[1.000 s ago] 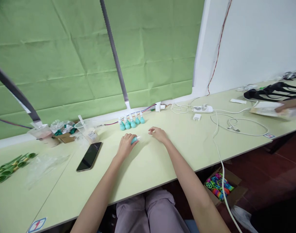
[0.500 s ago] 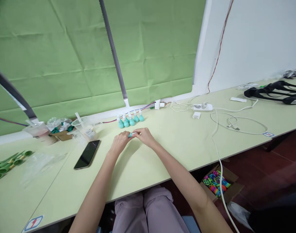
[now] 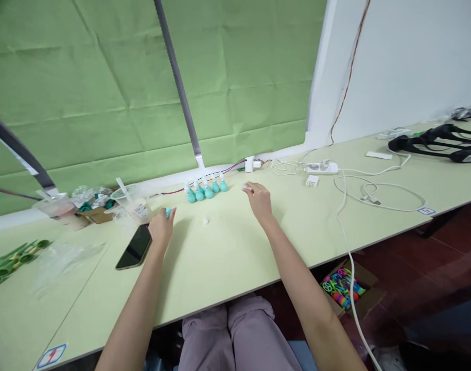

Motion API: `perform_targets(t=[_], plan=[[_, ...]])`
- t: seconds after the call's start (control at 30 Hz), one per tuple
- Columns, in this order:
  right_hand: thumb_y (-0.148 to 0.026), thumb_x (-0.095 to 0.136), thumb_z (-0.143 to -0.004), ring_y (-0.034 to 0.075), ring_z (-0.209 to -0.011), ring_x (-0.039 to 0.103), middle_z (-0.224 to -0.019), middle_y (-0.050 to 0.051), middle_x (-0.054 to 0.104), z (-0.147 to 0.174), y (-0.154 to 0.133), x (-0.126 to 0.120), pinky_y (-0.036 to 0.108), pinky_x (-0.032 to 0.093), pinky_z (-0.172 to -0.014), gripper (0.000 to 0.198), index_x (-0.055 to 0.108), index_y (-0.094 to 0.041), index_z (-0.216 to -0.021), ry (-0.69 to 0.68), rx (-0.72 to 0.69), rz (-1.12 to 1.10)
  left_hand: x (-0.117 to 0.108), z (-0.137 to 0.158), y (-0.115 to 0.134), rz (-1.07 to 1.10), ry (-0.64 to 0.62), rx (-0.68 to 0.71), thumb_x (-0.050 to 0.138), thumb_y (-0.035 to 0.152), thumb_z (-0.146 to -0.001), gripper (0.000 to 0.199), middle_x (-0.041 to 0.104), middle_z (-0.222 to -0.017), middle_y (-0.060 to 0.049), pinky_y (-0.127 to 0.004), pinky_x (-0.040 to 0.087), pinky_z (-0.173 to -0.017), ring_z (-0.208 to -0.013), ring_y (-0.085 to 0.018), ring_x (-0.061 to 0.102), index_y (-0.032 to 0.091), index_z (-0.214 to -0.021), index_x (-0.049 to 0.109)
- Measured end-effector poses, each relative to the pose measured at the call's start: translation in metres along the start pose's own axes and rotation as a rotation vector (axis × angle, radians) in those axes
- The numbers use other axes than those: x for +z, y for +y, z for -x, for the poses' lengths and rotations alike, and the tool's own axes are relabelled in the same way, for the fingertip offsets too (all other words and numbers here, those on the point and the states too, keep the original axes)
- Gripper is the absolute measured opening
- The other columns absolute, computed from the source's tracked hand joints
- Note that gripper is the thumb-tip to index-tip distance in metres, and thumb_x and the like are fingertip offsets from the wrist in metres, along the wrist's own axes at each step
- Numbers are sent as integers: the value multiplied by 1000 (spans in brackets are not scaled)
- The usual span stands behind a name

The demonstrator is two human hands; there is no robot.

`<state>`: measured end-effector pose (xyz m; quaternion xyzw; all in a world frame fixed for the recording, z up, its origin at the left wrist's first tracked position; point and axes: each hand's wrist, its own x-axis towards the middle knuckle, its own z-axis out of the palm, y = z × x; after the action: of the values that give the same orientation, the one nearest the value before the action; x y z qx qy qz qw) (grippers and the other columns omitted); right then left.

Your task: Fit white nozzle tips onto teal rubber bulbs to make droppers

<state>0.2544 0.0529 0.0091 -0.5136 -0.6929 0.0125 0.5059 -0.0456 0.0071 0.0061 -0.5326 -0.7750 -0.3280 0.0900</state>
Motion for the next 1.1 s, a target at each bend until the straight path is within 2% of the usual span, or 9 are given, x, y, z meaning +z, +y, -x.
perform_targets(t=[0.07,0.13,0.27,0.43,0.5,0.73,0.87,1.0,1.1], plan=[[-25,49,-84,21,-89,55,-94,8,63,-2,13,1,31,42,-77,21,56,-17,-102,-112,42,106,5,-8,-17,245,76,-145,35,55,-82,43,63,-71,-8,-35,43,-68,-73,-24,60,17,-80,55],[-24,53,-81,21,-85,56,-88,7,63,2,18,6,30,41,-71,22,55,-18,-102,-235,37,228,15,-9,-20,471,75,-182,35,55,-81,43,65,-77,-7,-32,44,-69,-74,-20,60,18,-81,56],[-28,54,-79,21,-86,55,-87,7,62,11,11,13,28,38,-68,14,60,-20,-90,-385,-12,401,38,-1,-10,749,-70,-84,41,53,-79,37,66,-92,-7,-31,44,-74,-83,-18,58,18,-83,54],[-32,55,-78,19,-86,55,-93,6,62,12,10,14,27,37,-69,15,62,-22,-86,-479,16,382,46,3,-9,896,-309,34,47,47,-78,29,63,-101,-7,-33,43,-82,-93,-16,56,20,-90,50],[-35,56,-78,19,-87,55,-94,6,63,11,13,14,27,37,-69,18,62,-22,-88,-489,34,377,46,1,-12,906,-362,44,53,45,-76,29,61,-104,-7,-34,43,-85,-96,-16,56,20,-91,51],[-46,57,-76,18,-88,56,-95,4,63,10,19,15,27,37,-71,32,60,-23,-98,-500,107,320,53,-1,-17,855,-349,-36,60,42,-70,40,58,-104,-7,-39,45,-83,-94,-18,57,22,-103,48],[-53,45,-82,18,-85,56,-94,4,62,8,19,12,27,36,-71,38,58,-23,-103,-388,163,292,52,-1,-17,841,-324,-6,59,44,-71,46,55,-109,-9,-40,44,-86,-102,-20,54,22,-109,45],[-46,29,-91,18,-86,55,-97,7,60,7,18,8,27,35,-68,40,58,-22,-102,-216,197,298,48,-2,-17,815,-233,5,52,48,-76,45,54,-113,-10,-40,39,-92,-107,-19,51,22,-112,43],[-48,31,-90,18,-87,54,-95,6,60,8,15,8,27,35,-69,39,59,-23,-101,-207,180,264,44,-1,-15,785,-196,10,41,51,-81,42,54,-114,-10,-40,37,-94,-111,-18,48,24,-114,42]])
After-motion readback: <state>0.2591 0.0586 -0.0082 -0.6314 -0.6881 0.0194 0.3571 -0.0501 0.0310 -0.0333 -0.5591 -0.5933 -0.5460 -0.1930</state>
